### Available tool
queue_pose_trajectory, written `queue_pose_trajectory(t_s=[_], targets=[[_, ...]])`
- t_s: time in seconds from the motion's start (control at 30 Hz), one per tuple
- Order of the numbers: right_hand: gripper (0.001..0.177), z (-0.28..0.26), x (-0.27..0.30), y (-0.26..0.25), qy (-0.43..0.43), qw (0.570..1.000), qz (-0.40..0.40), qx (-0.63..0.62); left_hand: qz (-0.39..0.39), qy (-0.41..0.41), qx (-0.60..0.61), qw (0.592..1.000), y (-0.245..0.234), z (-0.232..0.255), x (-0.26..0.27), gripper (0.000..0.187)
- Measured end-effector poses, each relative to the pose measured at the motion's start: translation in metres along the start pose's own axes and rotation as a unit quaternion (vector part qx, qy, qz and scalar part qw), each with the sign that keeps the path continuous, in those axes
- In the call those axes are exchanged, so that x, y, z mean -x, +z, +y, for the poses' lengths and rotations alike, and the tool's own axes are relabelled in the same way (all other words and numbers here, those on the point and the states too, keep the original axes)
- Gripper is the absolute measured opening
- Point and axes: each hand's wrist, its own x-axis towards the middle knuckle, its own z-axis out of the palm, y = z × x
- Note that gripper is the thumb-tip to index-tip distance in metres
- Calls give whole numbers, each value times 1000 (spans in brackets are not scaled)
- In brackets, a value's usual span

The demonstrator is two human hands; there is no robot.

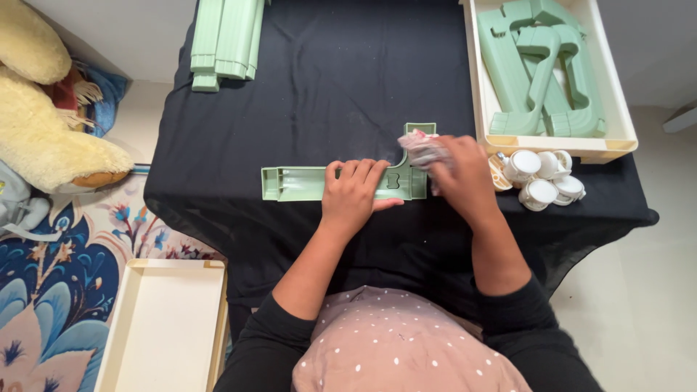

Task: The person wipes several light green plastic components and a beige tray with a patterned cloth on a black-covered table. They handle each piece individually, wiping surfaces and edges, then place the cleaned items aside or back into the tray.

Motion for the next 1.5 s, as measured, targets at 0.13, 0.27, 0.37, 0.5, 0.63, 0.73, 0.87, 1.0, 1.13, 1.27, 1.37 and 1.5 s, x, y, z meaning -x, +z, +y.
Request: queue_pose_trajectory(t_s=[0.13,0.27,0.37,0.5,0.63,0.73,0.87,1.0,1.13,1.27,1.37,1.5], targets=[[30,3,28,0,208,880,168,-393,13,3,-6,1000,-3,-1,-5,73],[37,-8,59,5,-92,977,181,70,11,2,12,1000,-5,-1,-3,71],[42,-22,68,15,-154,960,44,231,-1,-11,10,1000,-4,1,-3,70],[38,-30,68,15,-121,960,-9,253,14,-18,6,1000,-2,4,-3,70],[36,-36,60,28,-151,932,47,326,11,-24,-17,1000,-2,4,1,71],[36,-36,55,32,-148,934,47,323,10,-24,-20,999,-1,6,-1,72],[25,-24,57,20,-50,943,-114,308,11,-40,-17,999,0,7,0,72],[31,2,58,8,-60,993,5,102,-3,-15,1,1000,-1,-2,-6,73],[29,21,78,7,64,929,190,-311,3,24,22,999,-4,-9,-13,75],[39,11,86,6,-58,924,335,-177,65,10,65,996,-25,-9,-20,73],[44,-21,81,4,-69,946,277,-156,120,-81,239,960,-57,-1,-12,79],[29,-75,69,27,-295,929,211,-81,202,-201,741,608,-75,24,3,92]])
